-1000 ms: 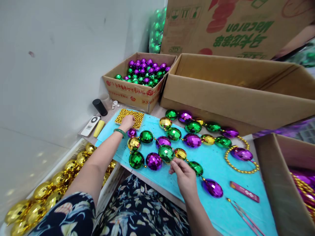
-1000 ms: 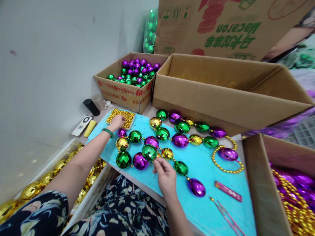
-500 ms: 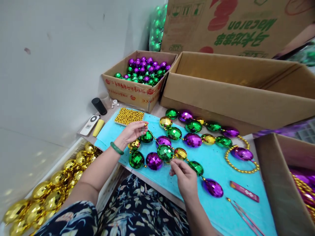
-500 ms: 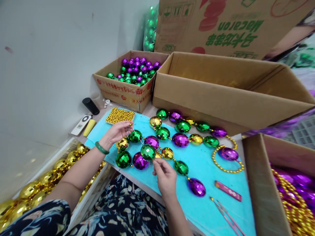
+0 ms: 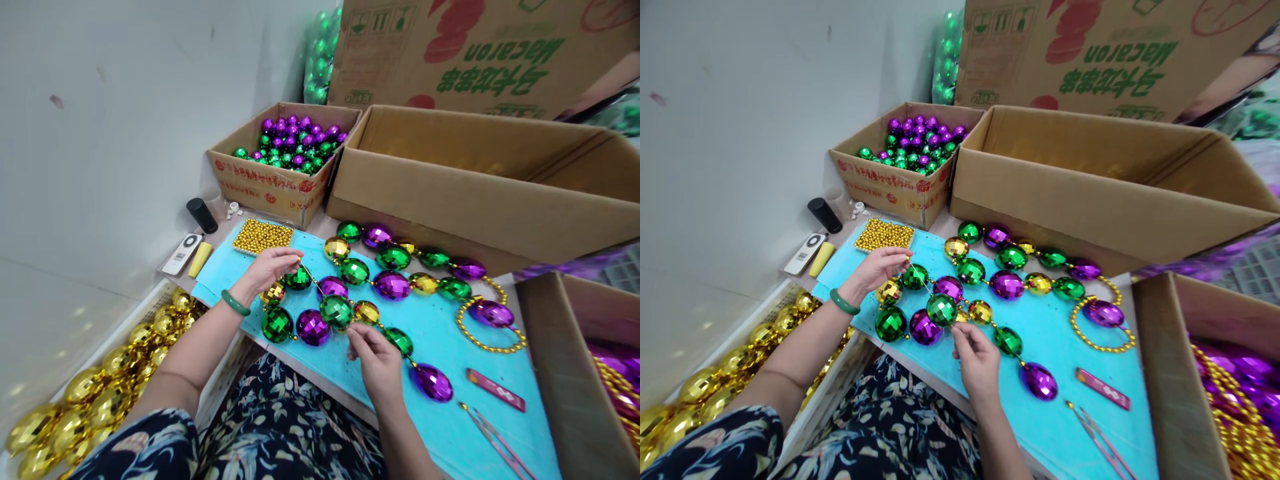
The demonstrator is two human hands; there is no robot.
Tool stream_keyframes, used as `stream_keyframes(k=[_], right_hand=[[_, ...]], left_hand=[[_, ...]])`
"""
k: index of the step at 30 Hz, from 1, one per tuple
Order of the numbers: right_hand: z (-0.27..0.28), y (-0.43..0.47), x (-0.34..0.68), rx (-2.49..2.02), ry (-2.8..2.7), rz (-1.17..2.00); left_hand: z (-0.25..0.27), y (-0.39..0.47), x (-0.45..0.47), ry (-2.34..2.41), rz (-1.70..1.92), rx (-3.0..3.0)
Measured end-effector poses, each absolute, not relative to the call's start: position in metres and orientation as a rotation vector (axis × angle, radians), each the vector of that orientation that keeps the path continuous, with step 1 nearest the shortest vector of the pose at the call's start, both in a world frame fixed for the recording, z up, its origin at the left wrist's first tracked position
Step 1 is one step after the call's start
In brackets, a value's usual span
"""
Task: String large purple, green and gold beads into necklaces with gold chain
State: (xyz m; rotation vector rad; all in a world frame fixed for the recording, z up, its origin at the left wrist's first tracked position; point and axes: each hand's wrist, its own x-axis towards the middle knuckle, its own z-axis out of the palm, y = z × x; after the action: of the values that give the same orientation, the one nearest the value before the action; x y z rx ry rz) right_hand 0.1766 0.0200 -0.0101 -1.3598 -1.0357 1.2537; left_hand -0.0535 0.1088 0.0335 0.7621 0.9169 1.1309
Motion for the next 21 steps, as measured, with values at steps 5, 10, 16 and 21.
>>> stream_keyframes(k=[5,10,16,21], right_hand=[[-0.022,0.023,0.177,-1.337,-0.991,1.284],[-0.036,0.023,0.180,-1.310,-0.842,1.341],[-0.030,0.022,0.179,-1.337,-0.906,1.349],[-0.027,0.021,0.178,-1.374,-0.976,1.332]], left_hand=[[0.033,0.110,-0.063,1.184,1.057,1.123],[0.009,0.115,-0.092,2.042,0.733,1.604],[-0.024,0.110,-0.108,2.059,0.629,1.444],[-0.029,0.102,-0.121,1.901,0.781,1.249]])
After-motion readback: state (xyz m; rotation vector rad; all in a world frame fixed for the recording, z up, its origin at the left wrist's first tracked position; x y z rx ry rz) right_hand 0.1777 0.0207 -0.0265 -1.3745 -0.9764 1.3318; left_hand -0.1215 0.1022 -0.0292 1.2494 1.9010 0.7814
